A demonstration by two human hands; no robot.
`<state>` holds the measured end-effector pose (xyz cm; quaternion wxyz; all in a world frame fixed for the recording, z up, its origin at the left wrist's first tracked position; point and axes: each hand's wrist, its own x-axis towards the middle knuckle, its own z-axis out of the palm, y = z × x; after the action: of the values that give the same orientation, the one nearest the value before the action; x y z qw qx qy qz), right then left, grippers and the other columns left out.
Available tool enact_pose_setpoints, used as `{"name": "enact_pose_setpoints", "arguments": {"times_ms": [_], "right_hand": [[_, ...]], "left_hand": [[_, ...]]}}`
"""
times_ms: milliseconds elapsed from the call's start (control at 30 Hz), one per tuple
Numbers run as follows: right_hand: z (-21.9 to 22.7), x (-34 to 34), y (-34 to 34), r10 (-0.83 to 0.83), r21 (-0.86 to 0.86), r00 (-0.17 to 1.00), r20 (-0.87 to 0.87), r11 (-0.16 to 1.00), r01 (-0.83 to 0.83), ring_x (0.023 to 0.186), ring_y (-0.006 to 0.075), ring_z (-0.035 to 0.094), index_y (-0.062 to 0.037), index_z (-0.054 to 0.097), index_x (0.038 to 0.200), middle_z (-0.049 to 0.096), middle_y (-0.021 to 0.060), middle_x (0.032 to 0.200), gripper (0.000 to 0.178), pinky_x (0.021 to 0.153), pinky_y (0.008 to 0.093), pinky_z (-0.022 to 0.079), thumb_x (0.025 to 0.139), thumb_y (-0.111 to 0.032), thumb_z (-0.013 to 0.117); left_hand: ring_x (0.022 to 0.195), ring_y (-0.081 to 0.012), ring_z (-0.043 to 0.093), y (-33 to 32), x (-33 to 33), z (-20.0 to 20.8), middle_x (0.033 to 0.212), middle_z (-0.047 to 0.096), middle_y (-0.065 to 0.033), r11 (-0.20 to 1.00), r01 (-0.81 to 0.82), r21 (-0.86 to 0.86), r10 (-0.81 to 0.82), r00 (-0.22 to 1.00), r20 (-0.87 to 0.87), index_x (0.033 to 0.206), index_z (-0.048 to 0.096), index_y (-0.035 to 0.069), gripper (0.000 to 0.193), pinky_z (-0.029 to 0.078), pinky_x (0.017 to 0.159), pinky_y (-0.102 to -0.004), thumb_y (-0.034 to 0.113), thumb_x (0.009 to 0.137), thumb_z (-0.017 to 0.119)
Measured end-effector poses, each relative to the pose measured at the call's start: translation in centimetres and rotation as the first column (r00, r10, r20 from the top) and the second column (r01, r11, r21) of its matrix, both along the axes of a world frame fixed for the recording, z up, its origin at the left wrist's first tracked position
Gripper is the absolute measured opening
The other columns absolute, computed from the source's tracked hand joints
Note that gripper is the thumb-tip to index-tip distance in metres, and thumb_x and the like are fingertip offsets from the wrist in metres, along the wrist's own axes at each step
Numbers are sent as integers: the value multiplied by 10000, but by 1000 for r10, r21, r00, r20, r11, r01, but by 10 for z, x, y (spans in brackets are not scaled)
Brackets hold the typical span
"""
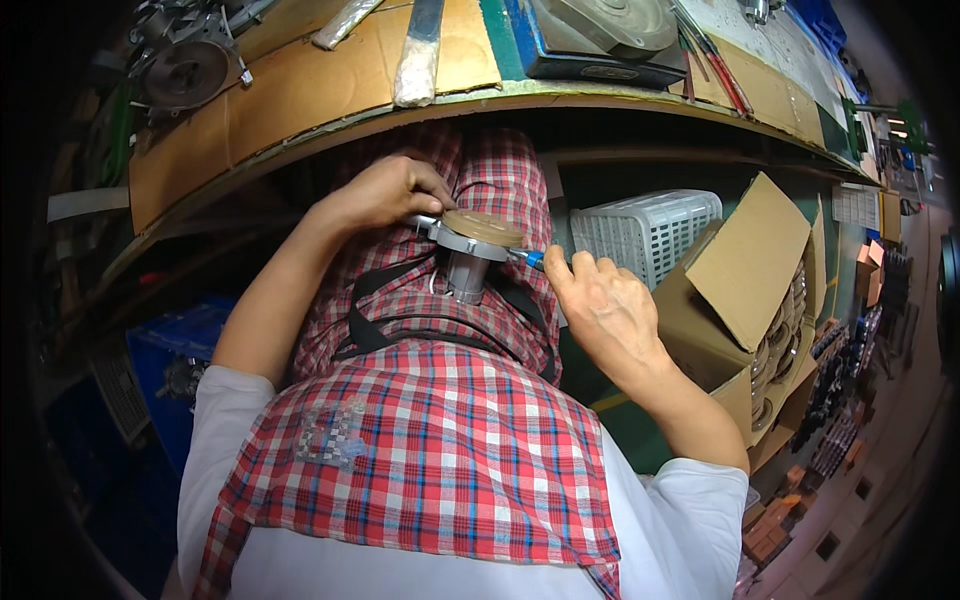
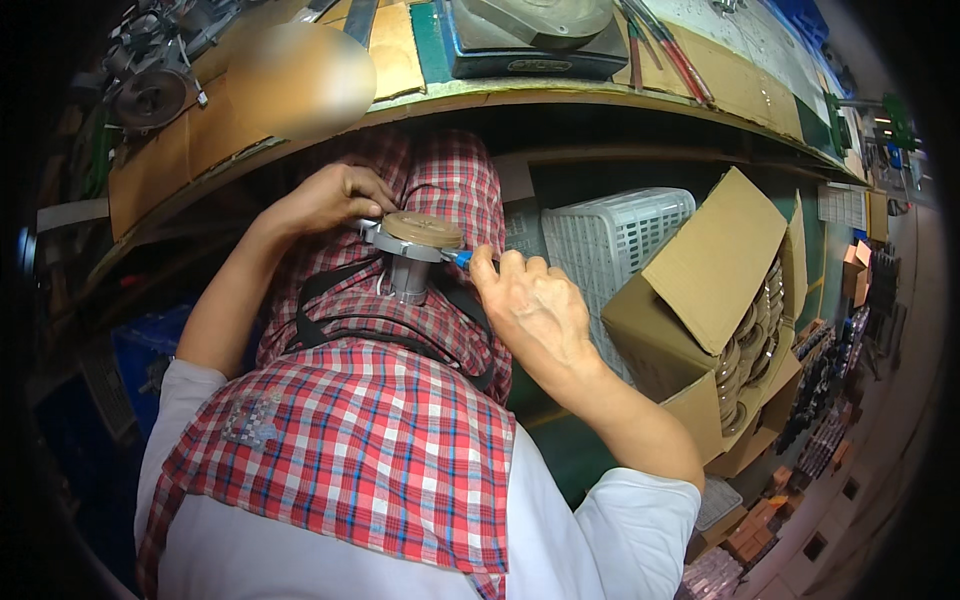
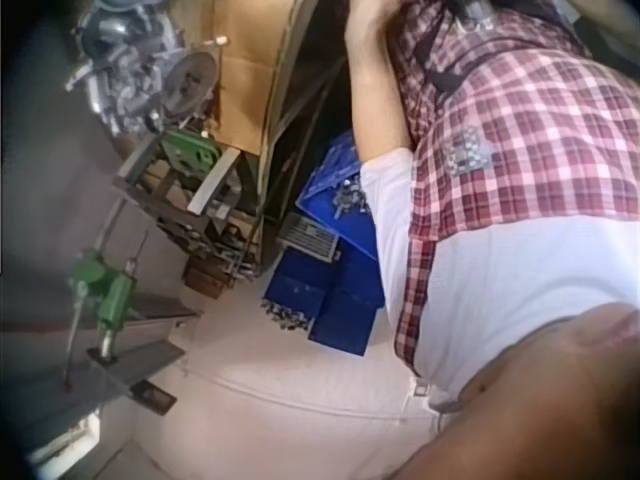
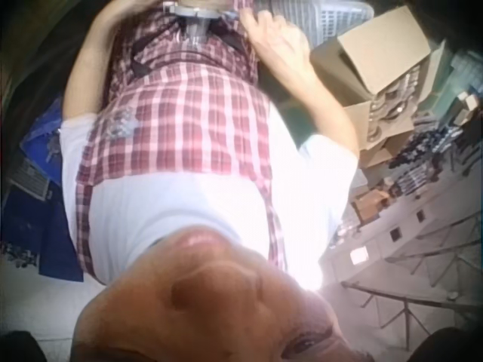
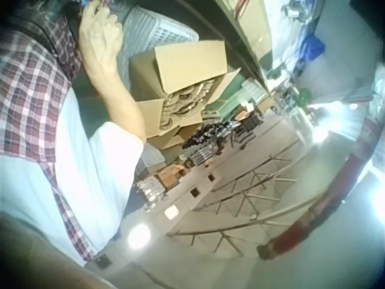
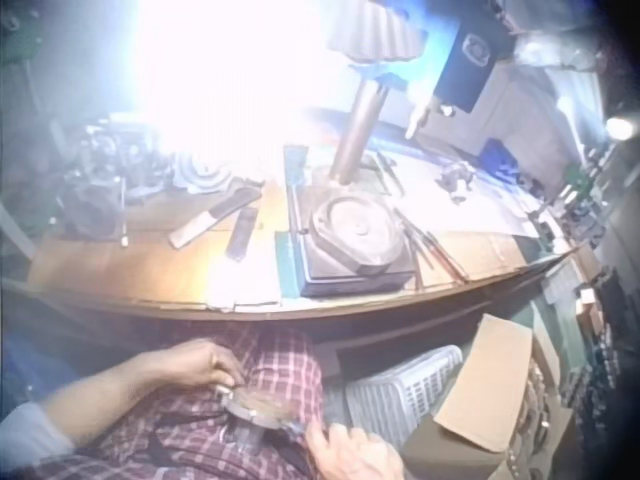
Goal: The person picks up metal parts from a blue crate and places them on a workbench. They then attach a circular disc to each part using a tool and place the assembled units into a cardboard box.
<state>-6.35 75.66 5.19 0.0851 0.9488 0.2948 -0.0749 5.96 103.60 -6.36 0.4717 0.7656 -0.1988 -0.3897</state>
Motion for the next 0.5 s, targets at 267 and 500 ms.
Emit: {"name": "enact_pose_setpoints", "arguments": {"times_ms": [267, 500], "right_hand": [[15, -6, -6, -59, -102, 998, -19, 993, 57, 634, 211, 647, -51, 584, 1061, 575, 78, 732, 257, 531, 317, 541, 810, -97, 607], [19, -4, -47, -225, -178, 972, 70, 956, 234, 698, 255, 680, -41, 573, 1125, 618, 103, 776, 350, 611, 354, 562, 777, -45, 617]], "left_hand": [[1187, -275, 523, -11, -16, 10, 1105, 719, -18, 999, 44, 12, -46, 943, 329, 1040, 762, 104, 233, 431, 1026, -417, 183, 821, 744], [1142, -301, 566, 16, -17, 24, 1098, 712, -66, 997, -67, 26, 50, 901, 431, 1034, 750, 80, 196, 428, 1000, -421, 173, 874, 684]]}}
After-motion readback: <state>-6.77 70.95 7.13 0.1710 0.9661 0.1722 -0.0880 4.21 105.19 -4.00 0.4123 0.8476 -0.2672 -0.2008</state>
